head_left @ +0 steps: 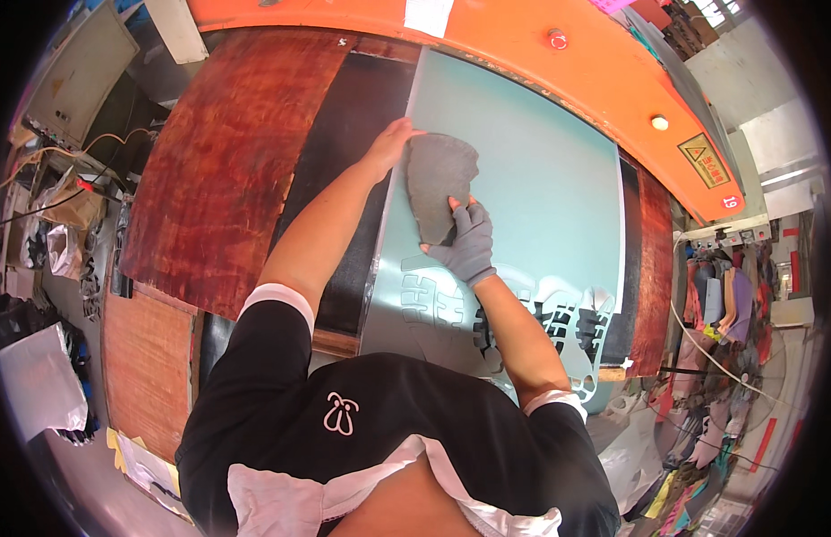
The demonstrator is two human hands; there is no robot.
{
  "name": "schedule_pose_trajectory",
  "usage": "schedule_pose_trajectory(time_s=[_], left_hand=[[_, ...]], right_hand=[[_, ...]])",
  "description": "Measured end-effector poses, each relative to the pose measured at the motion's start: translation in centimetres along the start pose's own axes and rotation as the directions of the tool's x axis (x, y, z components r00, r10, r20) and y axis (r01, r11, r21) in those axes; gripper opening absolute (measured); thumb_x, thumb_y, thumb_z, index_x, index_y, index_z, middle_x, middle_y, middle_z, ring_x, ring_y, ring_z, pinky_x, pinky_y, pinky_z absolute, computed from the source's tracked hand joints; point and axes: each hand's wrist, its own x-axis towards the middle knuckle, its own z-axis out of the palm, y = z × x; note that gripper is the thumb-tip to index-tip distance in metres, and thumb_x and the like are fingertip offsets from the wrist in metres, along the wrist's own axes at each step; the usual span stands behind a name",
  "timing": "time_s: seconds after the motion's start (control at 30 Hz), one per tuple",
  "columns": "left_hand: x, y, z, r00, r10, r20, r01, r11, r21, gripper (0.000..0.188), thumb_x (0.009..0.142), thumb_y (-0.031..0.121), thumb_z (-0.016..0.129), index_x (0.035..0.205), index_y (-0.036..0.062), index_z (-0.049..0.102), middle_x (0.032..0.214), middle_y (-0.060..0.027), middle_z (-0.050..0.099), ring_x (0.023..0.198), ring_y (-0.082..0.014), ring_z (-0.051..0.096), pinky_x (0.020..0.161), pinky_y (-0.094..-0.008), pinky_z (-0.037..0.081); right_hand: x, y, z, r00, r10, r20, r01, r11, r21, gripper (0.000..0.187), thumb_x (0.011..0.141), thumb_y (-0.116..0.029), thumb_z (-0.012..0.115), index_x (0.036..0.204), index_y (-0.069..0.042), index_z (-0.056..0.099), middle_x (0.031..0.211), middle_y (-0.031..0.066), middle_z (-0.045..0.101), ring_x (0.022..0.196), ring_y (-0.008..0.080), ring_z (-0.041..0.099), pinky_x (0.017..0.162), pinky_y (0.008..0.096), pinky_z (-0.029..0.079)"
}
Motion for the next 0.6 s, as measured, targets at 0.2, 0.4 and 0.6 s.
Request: schedule_pose_trajectory(time_s=[0.2,0.4,0.6], left_hand=[[-6.2,0.2,-1.5,0.973,0.166,-0.163,-0.116,0.954,0.277,0.047,0.095,0.028,0.044,0.134,0.0020,0.036,0.135,-0.0129,0.042,0.126,-0.0212,0.037,0.104,-0.0316,0.028],[-26.8,-3.3,-5.1,0.909,0.413,0.057,-0.315,0.592,0.742,0.028,0.082,0.015,0.059,0.107,0.0017,0.056,0.105,-0.0163,0.058,0.097,-0.0324,0.055,0.086,-0.0387,0.043],[-29.4,-4.6,-4.4,0.871,0.467,0.151,-0.374,0.432,0.821,0.007,0.076,0.012,0.063,0.080,0.0068,0.060,0.072,-0.0059,0.057,0.068,-0.0264,0.053,0.061,-0.0378,0.041]], right_hand=[[-2.4,1.5,-1.8,0.999,0.049,-0.014,-0.047,0.992,0.117,0.086,0.059,-0.036,0.080,0.128,-0.003,0.041,0.127,0.0204,0.043,0.117,0.0365,0.041,0.097,0.0438,0.036],[-16.5,2.3,-10.9,0.872,0.476,-0.111,-0.455,0.873,0.175,0.037,0.077,-0.014,0.067,0.110,0.000,0.055,0.106,0.0157,0.058,0.094,0.0298,0.057,0.084,0.0374,0.044],[-21.3,2.1,-11.3,0.922,0.353,-0.161,-0.381,0.903,-0.199,0.021,0.080,-0.014,0.061,0.096,-0.003,0.056,0.088,0.0144,0.057,0.080,0.0323,0.054,0.073,0.0402,0.043]])
